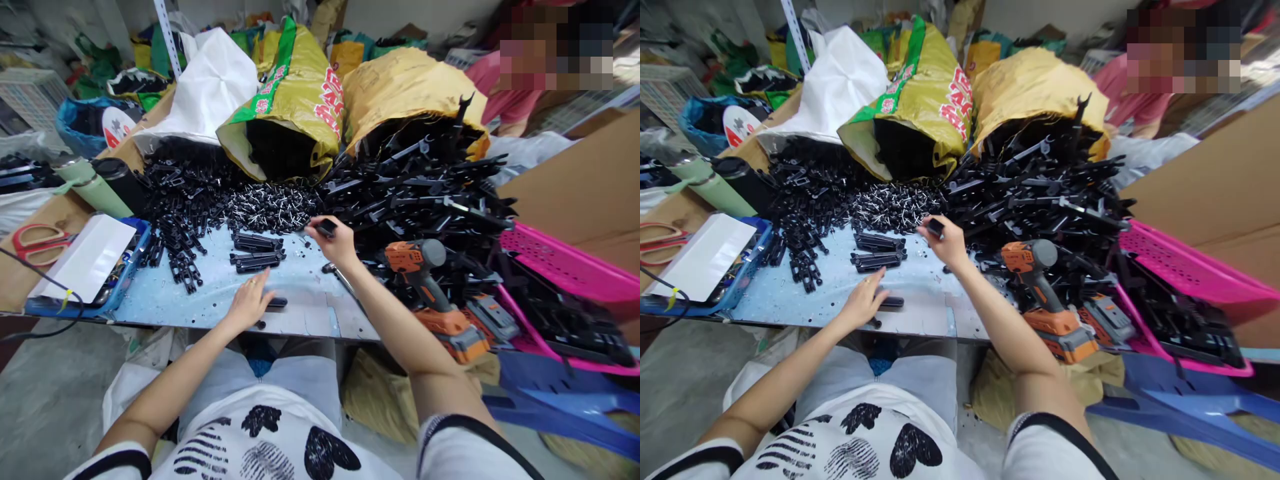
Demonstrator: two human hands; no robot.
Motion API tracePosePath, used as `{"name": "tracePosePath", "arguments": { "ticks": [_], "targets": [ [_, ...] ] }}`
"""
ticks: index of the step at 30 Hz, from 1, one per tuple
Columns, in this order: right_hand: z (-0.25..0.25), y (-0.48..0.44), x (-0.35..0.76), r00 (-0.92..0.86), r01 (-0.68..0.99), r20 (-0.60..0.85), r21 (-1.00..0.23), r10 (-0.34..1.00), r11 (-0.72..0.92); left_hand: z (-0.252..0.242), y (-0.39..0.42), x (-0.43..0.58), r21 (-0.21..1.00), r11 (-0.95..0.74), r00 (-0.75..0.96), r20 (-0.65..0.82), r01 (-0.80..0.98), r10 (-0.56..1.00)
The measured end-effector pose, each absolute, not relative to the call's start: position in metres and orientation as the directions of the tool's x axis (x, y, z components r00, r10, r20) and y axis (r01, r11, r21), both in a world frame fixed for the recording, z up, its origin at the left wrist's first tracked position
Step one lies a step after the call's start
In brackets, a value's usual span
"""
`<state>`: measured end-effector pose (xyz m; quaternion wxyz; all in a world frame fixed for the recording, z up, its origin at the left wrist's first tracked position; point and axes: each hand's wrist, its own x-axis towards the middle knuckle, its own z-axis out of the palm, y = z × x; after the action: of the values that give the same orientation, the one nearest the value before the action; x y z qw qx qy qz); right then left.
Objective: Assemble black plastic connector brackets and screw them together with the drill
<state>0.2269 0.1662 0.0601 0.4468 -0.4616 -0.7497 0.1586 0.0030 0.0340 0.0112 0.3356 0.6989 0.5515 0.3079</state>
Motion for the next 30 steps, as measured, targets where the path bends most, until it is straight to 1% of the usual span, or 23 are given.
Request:
{"name": "tracePosePath", "arguments": {
  "ticks": [1,2,3,4,5,6,7,8,9,10,11,12,13,14,15,17,19,21,23,26,30],
  "targets": [
    [0.055,0.139,0.220,-0.123,0.411,0.484,-0.770,0.867,0.488,0.013,0.038,0.005,0.936,-0.056,0.121,0.015,0.349,0.993],
    [0.049,0.115,0.213,-0.108,0.288,0.428,-0.850,0.897,0.440,0.014,0.043,0.008,0.992,0.059,0.069,-0.067,0.109,0.995],
    [0.045,0.094,0.208,-0.094,0.224,0.403,-0.882,0.910,0.414,0.015,0.047,0.012,0.981,0.162,0.048,-0.158,-0.103,0.986],
    [0.043,0.077,0.205,-0.064,0.231,0.408,-0.882,0.911,0.411,0.016,0.051,0.015,0.938,0.238,0.041,-0.235,-0.252,0.971],
    [0.042,0.064,0.204,-0.042,0.307,0.434,-0.852,0.900,0.425,0.016,0.053,0.018,0.900,0.283,0.022,-0.292,-0.331,0.956],
    [0.043,0.056,0.206,-0.048,0.436,0.473,-0.782,0.880,0.445,0.016,0.053,0.020,0.888,0.299,-0.018,-0.326,-0.348,0.945],
    [0.045,0.051,0.209,-0.101,0.581,0.499,-0.673,0.860,0.459,0.016,0.052,0.023,0.901,0.296,-0.068,-0.333,-0.318,0.941],
    [0.047,0.049,0.213,-0.204,0.699,0.488,-0.534,0.849,0.475,0.015,0.050,0.024,0.925,0.282,-0.107,-0.316,-0.254,0.943],
    [0.050,0.048,0.218,-0.347,0.763,0.419,-0.394,0.839,0.512,0.015,0.047,0.025,0.951,0.260,-0.116,-0.281,-0.168,0.953],
    [0.051,0.049,0.223,-0.498,0.767,0.298,-0.286,0.814,0.574,0.015,0.044,0.025,0.972,0.227,-0.093,-0.233,-0.066,0.968],
    [0.052,0.050,0.227,-0.623,0.732,0.161,-0.225,0.765,0.643,0.015,0.040,0.024,0.984,0.173,-0.041,-0.171,0.048,0.984],
    [0.051,0.051,0.232,-0.710,0.684,0.034,-0.202,0.703,0.701,0.015,0.038,0.021,0.981,0.094,0.031,-0.101,0.170,0.994],
    [0.049,0.050,0.236,-0.762,0.643,-0.068,-0.203,0.644,0.739,0.015,0.037,0.017,0.956,-0.002,0.114,-0.033,0.294,0.993],
    [0.046,0.049,0.240,-0.785,0.619,-0.145,-0.208,0.602,0.757,0.016,0.037,0.013,0.905,-0.105,0.209,0.018,0.412,0.978],
    [0.043,0.047,0.243,-0.786,0.617,-0.201,-0.208,0.584,0.759,0.016,0.037,0.008,0.834,-0.202,0.310,0.040,0.514,0.950],
    [0.035,0.042,0.245,-0.756,0.648,-0.271,-0.179,0.596,0.740,0.017,0.040,0.001,0.670,-0.353,0.490,-0.018,0.653,0.872],
    [0.029,0.036,0.244,-0.712,0.690,-0.314,-0.148,0.628,0.708,0.017,0.043,0.000,0.531,-0.451,0.588,-0.114,0.717,0.801],
    [0.025,0.031,0.240,-0.664,0.733,-0.338,-0.118,0.667,0.670,0.017,0.044,0.003,0.432,-0.509,0.617,-0.154,0.744,0.772],
    [0.022,0.029,0.237,-0.616,0.771,-0.353,-0.084,0.705,0.632,0.018,0.043,0.009,0.383,-0.537,0.624,-0.148,0.752,0.767],
    [0.023,0.028,0.237,-0.570,0.800,-0.342,-0.024,0.747,0.600,0.017,0.041,0.017,0.359,-0.541,0.612,-0.117,0.760,0.782],
    [0.031,0.023,0.237,-0.588,0.791,-0.242,0.027,0.772,0.611,0.014,0.036,0.018,0.388,-0.495,0.562,-0.076,0.778,0.824]
  ]
}}
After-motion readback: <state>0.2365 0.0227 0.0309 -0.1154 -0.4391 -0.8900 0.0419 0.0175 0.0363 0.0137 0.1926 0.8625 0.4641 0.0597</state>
